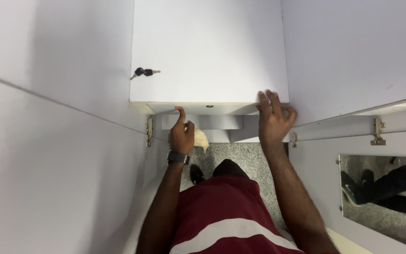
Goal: Cleaning the interior of a drawer and the exterior surface of a cabinet using a cloth.
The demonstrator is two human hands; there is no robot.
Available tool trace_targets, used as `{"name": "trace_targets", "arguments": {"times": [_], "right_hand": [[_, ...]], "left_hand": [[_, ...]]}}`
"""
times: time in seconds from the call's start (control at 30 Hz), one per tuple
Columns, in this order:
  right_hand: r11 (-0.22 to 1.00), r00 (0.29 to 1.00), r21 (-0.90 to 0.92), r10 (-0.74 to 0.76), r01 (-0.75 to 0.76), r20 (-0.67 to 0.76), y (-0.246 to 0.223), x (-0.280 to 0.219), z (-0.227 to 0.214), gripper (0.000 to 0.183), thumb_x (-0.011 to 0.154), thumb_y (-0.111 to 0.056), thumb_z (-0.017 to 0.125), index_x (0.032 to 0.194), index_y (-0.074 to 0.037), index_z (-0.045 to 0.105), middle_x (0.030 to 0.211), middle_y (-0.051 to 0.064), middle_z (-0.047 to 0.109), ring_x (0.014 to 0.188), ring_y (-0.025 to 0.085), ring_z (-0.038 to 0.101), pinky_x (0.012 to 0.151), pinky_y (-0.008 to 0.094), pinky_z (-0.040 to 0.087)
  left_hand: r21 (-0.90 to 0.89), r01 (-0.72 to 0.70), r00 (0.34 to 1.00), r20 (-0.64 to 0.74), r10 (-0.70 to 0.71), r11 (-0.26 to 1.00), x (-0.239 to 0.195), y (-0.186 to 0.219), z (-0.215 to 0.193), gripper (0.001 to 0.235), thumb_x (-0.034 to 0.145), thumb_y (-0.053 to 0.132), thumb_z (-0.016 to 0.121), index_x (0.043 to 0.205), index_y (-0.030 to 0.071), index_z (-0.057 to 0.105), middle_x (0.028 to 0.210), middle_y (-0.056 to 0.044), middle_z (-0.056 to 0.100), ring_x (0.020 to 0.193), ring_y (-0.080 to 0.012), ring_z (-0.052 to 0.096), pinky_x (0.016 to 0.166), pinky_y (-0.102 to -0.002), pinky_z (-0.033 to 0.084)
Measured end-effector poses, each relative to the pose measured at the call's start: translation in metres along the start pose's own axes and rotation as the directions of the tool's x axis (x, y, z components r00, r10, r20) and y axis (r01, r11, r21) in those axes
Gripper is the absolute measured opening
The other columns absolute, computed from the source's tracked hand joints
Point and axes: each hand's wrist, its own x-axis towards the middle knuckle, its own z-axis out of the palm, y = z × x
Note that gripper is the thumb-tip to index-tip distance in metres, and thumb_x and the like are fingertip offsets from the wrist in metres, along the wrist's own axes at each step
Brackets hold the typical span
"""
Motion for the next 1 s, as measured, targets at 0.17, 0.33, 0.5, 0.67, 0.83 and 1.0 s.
{"name": "trace_targets", "arguments": {"times": [0.17,0.33,0.5,0.67,0.83,1.0], "right_hand": [[0.999,0.982,-0.041,0.004,0.004,0.189,-0.009,0.017,-0.003,0.037,0.094,-0.004,0.073,0.13,-0.008,0.07,0.134,0.011,0.07,0.117,0.025,0.066,0.099,0.048,0.044],[0.995,0.935,0.08,-0.09,0.066,0.344,-0.085,0.057,-0.02,0.044,0.082,0.002,0.069,0.126,-0.003,0.069,0.129,0.017,0.068,0.117,0.031,0.064,0.1,0.053,0.045],[0.718,0.89,0.681,-0.396,0.144,0.228,-0.205,0.115,-0.013,0.059,0.091,-0.009,0.07,0.147,-0.005,0.053,0.152,0.023,0.047,0.133,0.039,0.051,0.107,0.054,0.042],[0.767,0.847,0.536,-0.505,0.352,0.167,-0.252,0.113,0.077,0.061,0.092,0.002,0.06,0.151,-0.007,0.049,0.159,0.014,0.044,0.139,0.032,0.049,0.106,0.054,0.043],[0.81,0.841,0.465,-0.496,0.356,0.219,-0.247,0.09,0.044,0.043,0.098,-0.005,0.061,0.141,-0.006,0.057,0.141,0.01,0.057,0.128,0.029,0.056,0.105,0.048,0.047],[0.762,0.854,0.564,-0.489,0.318,0.18,-0.217,0.071,0.034,0.042,0.082,-0.015,0.081,0.12,-0.001,0.07,0.113,0.013,0.066,0.102,0.03,0.06,0.088,0.041,0.054]], "left_hand": [[-0.098,-0.122,0.988,0.084,0.13,0.988,-0.03,-0.057,0.015,0.043,0.105,0.038,0.061,0.141,0.016,0.061,0.084,-0.01,0.076,0.062,-0.0159,0.069,0.056,-0.036,0.056],[0.238,-0.02,0.95,0.307,-0.056,0.971,-0.079,-0.07,0.009,0.056,0.111,0.052,0.059,0.096,0.003,0.081,0.076,-0.022,0.068,0.062,-0.0308,0.069,0.072,-0.045,0.056],[-0.335,-0.182,0.973,0.076,0.219,0.925,-0.118,-0.073,0.019,0.021,0.076,0.001,0.068,0.097,0.005,0.074,0.094,-0.012,0.072,0.078,-0.0259,0.07,0.07,-0.041,0.056],[-0.294,-0.316,0.924,0.122,0.363,0.902,-0.128,-0.069,0.028,0.027,0.07,-0.015,0.056,0.083,0.004,0.071,0.086,-0.015,0.059,0.082,-0.0294,0.059,0.069,-0.042,0.049],[-0.346,-0.394,0.893,0.076,0.444,0.851,-0.121,-0.06,0.005,0.038,0.077,-0.014,0.048,0.1,0.007,0.07,0.09,-0.012,0.063,0.083,-0.0277,0.062,0.075,-0.04,0.052],[-0.218,-0.297,0.948,-0.18,0.261,0.93,-0.09,-0.027,-0.015,0.04,0.089,0.002,0.065,0.129,0.004,0.064,0.078,-0.014,0.066,0.069,-0.0265,0.068,0.066,-0.041,0.055]]}}
